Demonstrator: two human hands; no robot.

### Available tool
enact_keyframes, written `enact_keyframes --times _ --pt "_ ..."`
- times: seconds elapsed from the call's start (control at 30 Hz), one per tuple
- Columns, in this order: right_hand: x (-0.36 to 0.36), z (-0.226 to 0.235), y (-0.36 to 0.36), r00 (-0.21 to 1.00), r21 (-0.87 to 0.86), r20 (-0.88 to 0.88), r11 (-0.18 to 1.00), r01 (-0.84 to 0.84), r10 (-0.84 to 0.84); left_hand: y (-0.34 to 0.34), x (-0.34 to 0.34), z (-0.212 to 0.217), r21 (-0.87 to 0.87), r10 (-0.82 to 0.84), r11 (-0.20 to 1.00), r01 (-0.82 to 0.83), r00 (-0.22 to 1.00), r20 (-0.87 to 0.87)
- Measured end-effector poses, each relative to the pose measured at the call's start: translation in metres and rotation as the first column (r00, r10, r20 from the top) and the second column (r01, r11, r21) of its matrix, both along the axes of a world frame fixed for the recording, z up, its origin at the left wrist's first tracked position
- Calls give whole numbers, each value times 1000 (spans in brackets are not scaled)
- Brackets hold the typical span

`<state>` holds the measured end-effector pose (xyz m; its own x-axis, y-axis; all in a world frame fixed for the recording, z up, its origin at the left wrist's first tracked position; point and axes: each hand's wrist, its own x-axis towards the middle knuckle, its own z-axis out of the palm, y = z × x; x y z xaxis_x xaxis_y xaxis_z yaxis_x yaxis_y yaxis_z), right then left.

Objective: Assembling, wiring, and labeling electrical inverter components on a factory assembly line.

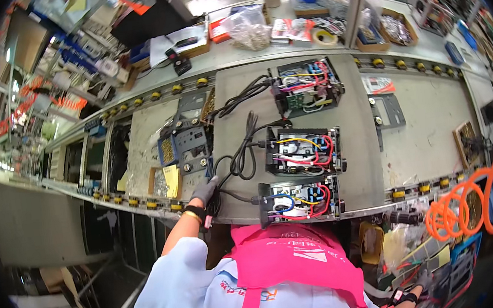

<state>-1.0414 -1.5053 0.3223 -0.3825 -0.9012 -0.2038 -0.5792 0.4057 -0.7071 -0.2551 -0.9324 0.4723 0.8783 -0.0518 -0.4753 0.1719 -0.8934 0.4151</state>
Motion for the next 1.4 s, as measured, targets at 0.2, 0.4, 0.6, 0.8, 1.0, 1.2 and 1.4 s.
enact_keyframes --times 0.2,0.4,0.6,0.8,1.0,1.2,1.4 --pt "21 17 -47 730 89 -637 964 -250 248 -18 -3 8 41 124 991 -126 991 40" --pt "85 49 -24 636 -17 -732 927 -375 245 -51 13 85 -330 203 942 -60 886 418" --pt "162 108 63 648 -80 -738 930 -360 188 -100 81 16 129 -489 866 484 764 421" --pt "124 113 51 825 -174 -559 961 -215 83 -40 82 21 64 -377 925 376 877 298" --pt "139 137 112 903 -286 -429 950 -122 -13 -50 105 3 288 -517 847 447 819 250" --pt "139 146 126 919 -205 -394 972 -114 25 -67 51 75 287 -541 833 473 804 245" --pt "91 111 145 808 -89 -574 991 102 -135 -54 18 77 -255 -402 840 479 865 300"
